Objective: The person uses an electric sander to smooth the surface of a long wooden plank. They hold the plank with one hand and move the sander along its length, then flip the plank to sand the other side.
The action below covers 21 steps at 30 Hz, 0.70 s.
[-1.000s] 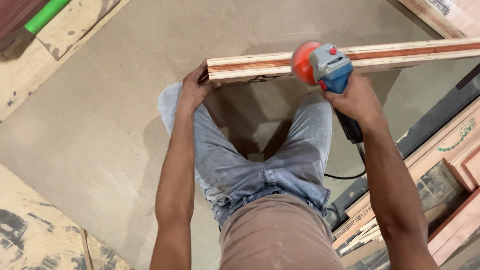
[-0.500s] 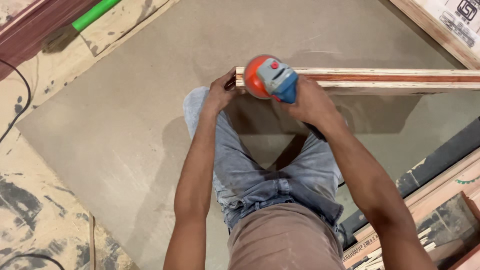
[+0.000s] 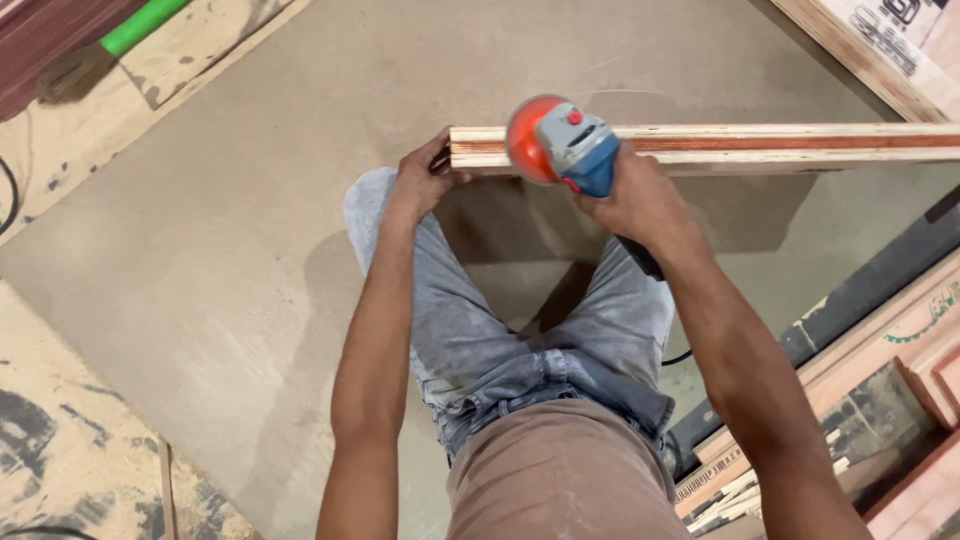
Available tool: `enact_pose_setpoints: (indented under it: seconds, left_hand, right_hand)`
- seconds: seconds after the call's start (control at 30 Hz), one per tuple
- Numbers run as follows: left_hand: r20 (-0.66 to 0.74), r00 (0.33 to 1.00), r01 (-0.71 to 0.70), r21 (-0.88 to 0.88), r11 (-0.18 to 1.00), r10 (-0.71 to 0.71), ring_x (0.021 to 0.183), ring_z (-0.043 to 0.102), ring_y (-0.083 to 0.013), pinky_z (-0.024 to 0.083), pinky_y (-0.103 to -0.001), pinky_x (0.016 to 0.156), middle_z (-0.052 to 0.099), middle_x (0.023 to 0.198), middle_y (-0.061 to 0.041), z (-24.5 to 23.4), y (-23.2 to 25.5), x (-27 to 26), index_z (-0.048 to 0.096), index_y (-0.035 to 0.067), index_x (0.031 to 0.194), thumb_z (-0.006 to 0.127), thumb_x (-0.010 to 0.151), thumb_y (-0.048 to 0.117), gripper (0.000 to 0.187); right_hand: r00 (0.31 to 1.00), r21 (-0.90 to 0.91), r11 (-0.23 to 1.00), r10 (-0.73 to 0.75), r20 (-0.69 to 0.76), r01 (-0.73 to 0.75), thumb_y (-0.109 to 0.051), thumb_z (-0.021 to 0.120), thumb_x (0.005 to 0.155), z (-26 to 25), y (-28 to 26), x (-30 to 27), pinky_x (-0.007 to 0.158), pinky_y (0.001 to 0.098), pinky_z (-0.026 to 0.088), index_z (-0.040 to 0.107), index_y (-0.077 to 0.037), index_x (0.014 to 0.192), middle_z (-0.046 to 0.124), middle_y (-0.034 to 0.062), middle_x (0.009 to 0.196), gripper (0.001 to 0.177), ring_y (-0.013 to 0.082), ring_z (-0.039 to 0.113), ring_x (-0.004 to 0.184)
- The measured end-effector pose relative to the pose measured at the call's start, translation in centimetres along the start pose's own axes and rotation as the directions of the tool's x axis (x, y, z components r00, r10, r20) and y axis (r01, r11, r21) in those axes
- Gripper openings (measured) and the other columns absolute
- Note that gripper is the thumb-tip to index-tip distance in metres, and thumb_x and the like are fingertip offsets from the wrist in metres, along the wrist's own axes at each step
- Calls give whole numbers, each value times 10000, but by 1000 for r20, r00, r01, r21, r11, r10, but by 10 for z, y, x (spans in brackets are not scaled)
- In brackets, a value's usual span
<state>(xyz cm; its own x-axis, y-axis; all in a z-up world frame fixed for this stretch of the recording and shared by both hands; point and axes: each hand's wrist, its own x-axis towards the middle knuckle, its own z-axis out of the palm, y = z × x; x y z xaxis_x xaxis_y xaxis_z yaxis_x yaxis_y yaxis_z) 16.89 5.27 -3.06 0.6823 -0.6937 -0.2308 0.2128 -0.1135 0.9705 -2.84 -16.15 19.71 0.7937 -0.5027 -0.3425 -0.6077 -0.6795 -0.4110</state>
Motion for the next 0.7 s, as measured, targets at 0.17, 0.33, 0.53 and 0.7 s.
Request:
enact_pose_setpoints:
  seconds: [0.17, 0.33, 0.53, 0.7]
  left_hand:
    - [-18, 999, 50, 75, 996, -49, 1291, 625, -181, 516, -295, 1099, 646, 1415, -98, 5, 21, -4, 473, 36, 1515, 794, 779, -117, 818]
    - [-23, 1000, 21, 102, 995, -19, 1325, 609, -187, 483, -304, 1136, 632, 1441, -101, 2, 26, -7, 479, 19, 1510, 787, 781, -128, 805]
    - [-5, 999, -43, 79, 996, 43, 1339, 601, -194, 492, -319, 1133, 628, 1445, -112, 0, 15, -4, 470, 9, 1516, 787, 781, -123, 811]
    - [-9, 999, -44, 102, 994, 45, 1323, 616, -206, 495, -324, 1136, 645, 1426, -119, -2, 3, -1, 473, 11, 1519, 806, 783, -94, 814]
  right_hand:
    - [994, 14, 999, 48, -102, -47, -307, 855, 733, -13, 56, -11, 875, 515, 535, 596, 67, 1215, 703, 314, 1050, 663, 477, 673, 1021]
    - [984, 38, 993, 118, -134, -114, -320, 832, 735, -27, 122, -20, 863, 493, 549, 664, 35, 1177, 721, 299, 1023, 592, 451, 704, 991]
    - [958, 0, 971, 235, -164, -238, -385, 851, 766, -45, 168, -26, 850, 482, 565, 691, 53, 1108, 727, 298, 980, 578, 443, 729, 945]
    - [986, 36, 998, 50, -158, -45, -338, 841, 733, -27, 128, -27, 871, 497, 553, 666, 39, 1180, 719, 301, 1046, 610, 459, 705, 1004]
